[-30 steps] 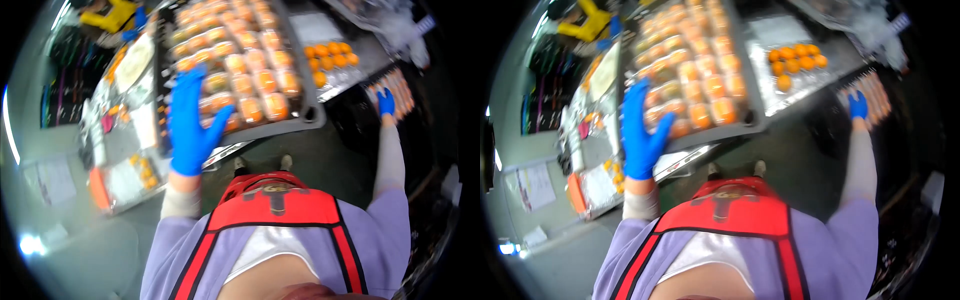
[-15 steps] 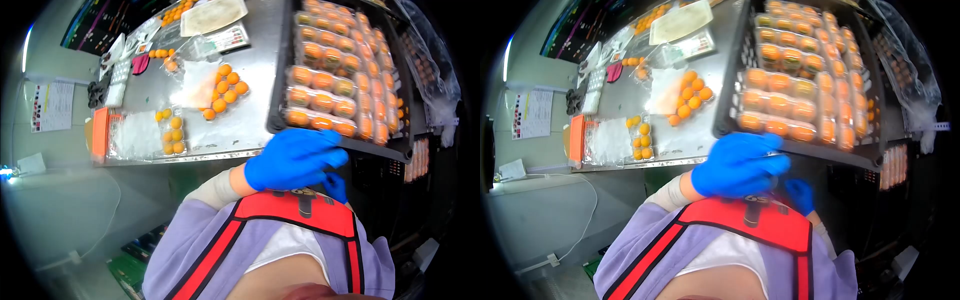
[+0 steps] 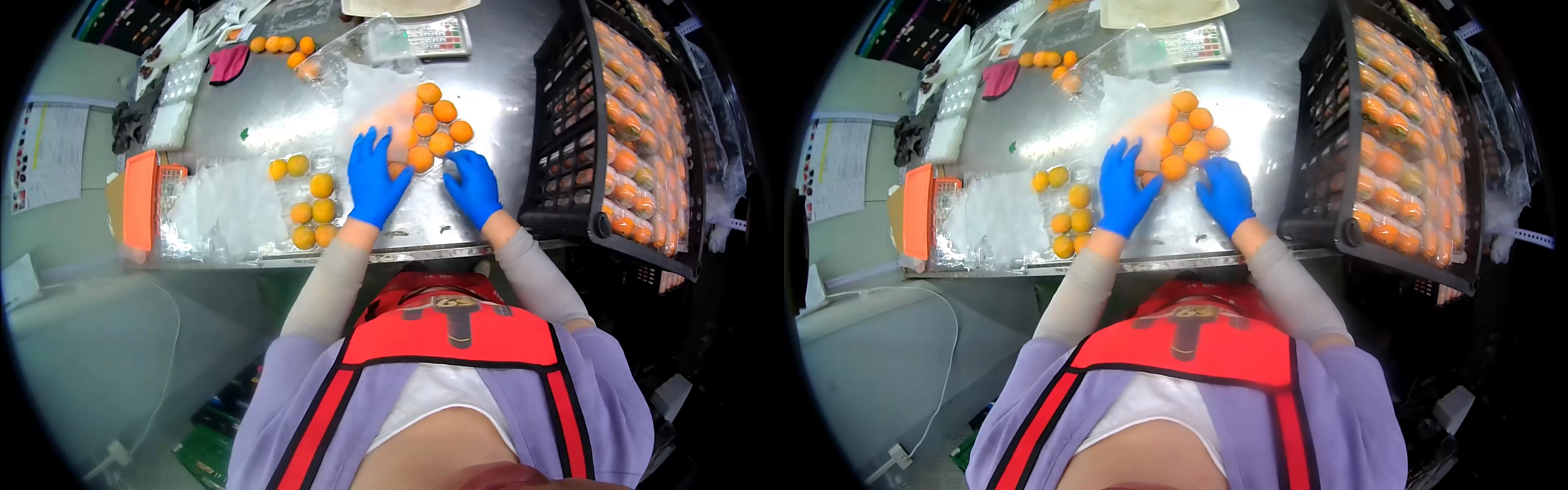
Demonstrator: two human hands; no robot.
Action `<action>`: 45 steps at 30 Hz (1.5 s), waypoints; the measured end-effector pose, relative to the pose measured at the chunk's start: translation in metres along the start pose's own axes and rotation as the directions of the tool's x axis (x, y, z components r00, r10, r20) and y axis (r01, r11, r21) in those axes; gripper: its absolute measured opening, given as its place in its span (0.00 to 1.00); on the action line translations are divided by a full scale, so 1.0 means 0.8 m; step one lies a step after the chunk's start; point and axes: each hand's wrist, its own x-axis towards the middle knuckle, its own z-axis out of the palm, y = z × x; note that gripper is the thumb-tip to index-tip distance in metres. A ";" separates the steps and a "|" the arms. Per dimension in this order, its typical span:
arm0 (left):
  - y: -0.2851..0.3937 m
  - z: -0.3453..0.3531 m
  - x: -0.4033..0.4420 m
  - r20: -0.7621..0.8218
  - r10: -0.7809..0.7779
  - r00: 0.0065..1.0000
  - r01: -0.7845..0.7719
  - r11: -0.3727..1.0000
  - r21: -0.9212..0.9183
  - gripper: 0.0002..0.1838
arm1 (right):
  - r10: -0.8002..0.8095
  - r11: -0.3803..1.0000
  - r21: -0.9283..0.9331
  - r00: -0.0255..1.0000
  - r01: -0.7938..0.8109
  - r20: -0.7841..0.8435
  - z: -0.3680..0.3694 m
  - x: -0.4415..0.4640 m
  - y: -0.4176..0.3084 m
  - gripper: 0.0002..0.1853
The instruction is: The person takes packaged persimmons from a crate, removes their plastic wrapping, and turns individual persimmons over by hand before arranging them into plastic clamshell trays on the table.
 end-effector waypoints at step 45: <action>-0.147 0.064 0.249 0.089 -0.433 0.897 0.396 0.698 -0.596 0.26 | 0.531 0.807 0.327 0.847 -0.492 -0.036 0.011 -0.007 0.052 0.16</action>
